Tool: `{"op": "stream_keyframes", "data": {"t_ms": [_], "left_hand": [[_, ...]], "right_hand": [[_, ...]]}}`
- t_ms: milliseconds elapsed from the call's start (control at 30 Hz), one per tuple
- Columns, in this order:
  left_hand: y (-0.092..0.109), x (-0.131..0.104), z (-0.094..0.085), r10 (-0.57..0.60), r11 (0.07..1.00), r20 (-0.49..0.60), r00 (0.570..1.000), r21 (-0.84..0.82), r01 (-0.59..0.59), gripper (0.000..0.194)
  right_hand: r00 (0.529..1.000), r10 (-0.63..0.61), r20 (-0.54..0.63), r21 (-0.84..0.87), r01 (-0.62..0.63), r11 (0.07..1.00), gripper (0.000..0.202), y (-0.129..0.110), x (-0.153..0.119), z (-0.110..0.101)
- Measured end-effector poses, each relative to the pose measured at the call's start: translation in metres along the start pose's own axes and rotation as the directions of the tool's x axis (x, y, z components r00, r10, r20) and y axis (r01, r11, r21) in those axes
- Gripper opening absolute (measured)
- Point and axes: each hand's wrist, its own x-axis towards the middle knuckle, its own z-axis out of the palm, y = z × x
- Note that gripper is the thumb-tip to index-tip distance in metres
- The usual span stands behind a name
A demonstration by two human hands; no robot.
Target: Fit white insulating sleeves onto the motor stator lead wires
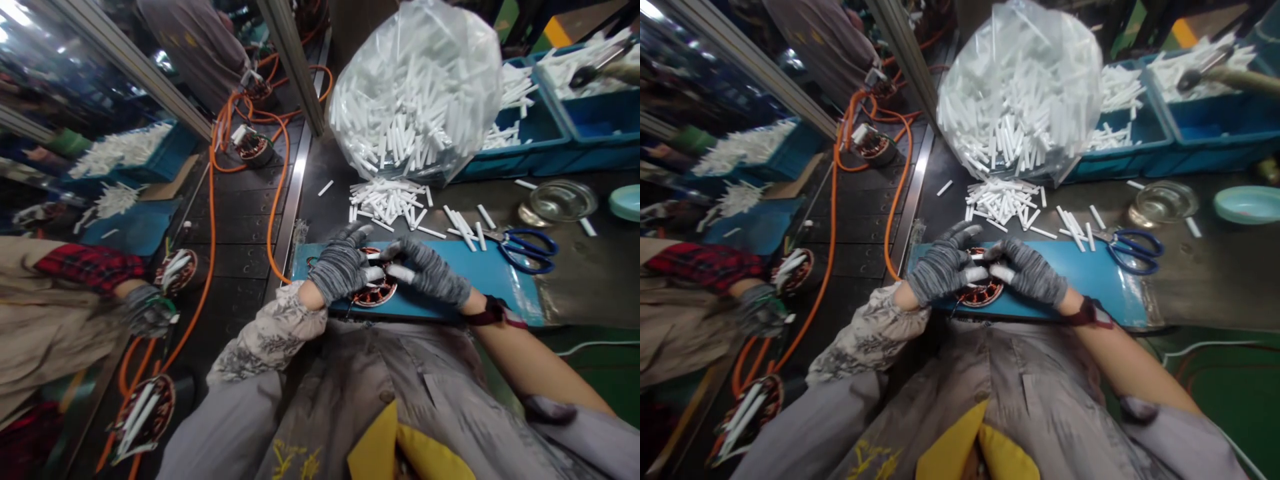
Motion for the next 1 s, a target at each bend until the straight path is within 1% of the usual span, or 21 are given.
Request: {"op": "stream_keyframes", "data": {"t_ms": [67,133,200,267,300,333,367,433,467,500,567,633,667,700,767,833,933,1000], "left_hand": [[0.008,0.008,0.006,0.046,0.999,0.016,0.999,-0.011,-0.046,0.026],[0.015,0.012,0.012,0.065,0.996,0.005,0.998,-0.068,-0.065,0.024],[0.018,0.010,0.014,0.044,0.995,-0.085,0.995,-0.082,-0.051,0.024],[0.017,0.000,0.009,0.028,0.998,-0.207,0.978,-0.049,-0.039,0.035],[0.014,-0.009,0.005,0.022,0.999,-0.254,0.967,-0.035,-0.032,0.044],[0.009,-0.019,0.000,0.011,0.999,-0.282,0.959,-0.033,-0.021,0.054],[0.003,-0.029,-0.004,-0.002,0.999,-0.289,0.957,-0.044,-0.011,0.063],[-0.013,-0.049,-0.010,-0.003,0.997,-0.246,0.969,-0.082,-0.017,0.075],[-0.021,-0.057,-0.011,0.022,0.995,-0.209,0.978,-0.093,-0.042,0.080],[-0.028,-0.063,-0.010,0.060,0.993,-0.170,0.984,-0.089,-0.076,0.085],[-0.038,-0.070,-0.005,0.148,0.988,-0.104,0.984,-0.037,-0.152,0.094],[-0.044,-0.070,0.002,0.205,0.979,-0.074,0.976,0.033,-0.203,0.101],[-0.046,-0.070,0.005,0.224,0.974,-0.066,0.972,0.058,-0.220,0.104],[-0.048,-0.069,0.007,0.246,0.968,-0.063,0.967,0.072,-0.241,0.107],[-0.052,-0.067,0.009,0.272,0.960,-0.067,0.960,0.091,-0.266,0.114],[-0.055,-0.066,0.011,0.288,0.953,-0.063,0.956,0.120,-0.279,0.117],[-0.057,-0.066,0.012,0.318,0.932,-0.062,0.946,0.201,-0.301,0.107],[-0.054,-0.066,0.015,0.333,0.914,-0.070,0.940,0.268,-0.304,0.093]], "right_hand": [[1.000,0.022,-0.009,0.081,-0.021,0.996,0.032,0.004,-0.001,-0.005],[0.999,0.034,-0.005,0.098,-0.033,0.995,0.029,0.005,-0.003,-0.008],[0.998,0.040,-0.046,0.063,-0.037,0.997,0.026,0.001,-0.007,-0.010],[0.993,0.055,-0.103,0.001,-0.055,0.998,0.023,-0.007,-0.017,-0.010],[0.993,0.060,-0.102,-0.032,-0.064,0.997,0.022,-0.011,-0.024,-0.009],[0.997,0.056,-0.057,-0.056,-0.059,0.997,0.021,-0.014,-0.031,-0.007],[0.999,0.040,0.028,-0.074,-0.037,0.997,0.021,-0.017,-0.038,-0.004],[0.977,-0.034,0.208,-0.108,0.058,0.992,0.022,-0.018,-0.047,0.004],[0.964,-0.083,0.254,-0.143,0.122,0.982,0.024,-0.016,-0.050,0.009],[0.956,-0.124,0.265,-0.200,0.180,0.963,0.027,-0.013,-0.050,0.014],[0.960,-0.167,0.225,-0.352,0.239,0.905,0.032,-0.007,-0.045,0.022],[0.971,-0.158,0.180,-0.458,0.225,0.860,0.034,-0.003,-0.036,0.022],[0.977,-0.138,0.162,-0.477,0.200,0.856,0.034,-0.005,-0.029,0.021],[0.982,-0.115,0.153,-0.471,0.174,0.865,0.034,-0.008,-0.023,0.018],[0.986,-0.074,0.148,-0.419,0.131,0.899,0.042,-0.019,-0.010,0.014],[0.984,-0.059,0.168,-0.358,0.117,0.927,0.046,-0.034,0.002,0.014],[0.986,-0.061,0.154,-0.331,0.110,0.937,0.040,-0.048,0.015,0.024],[0.988,-0.013,0.151,-0.283,0.056,0.958,0.042,-0.048,0.015,0.030]]}}
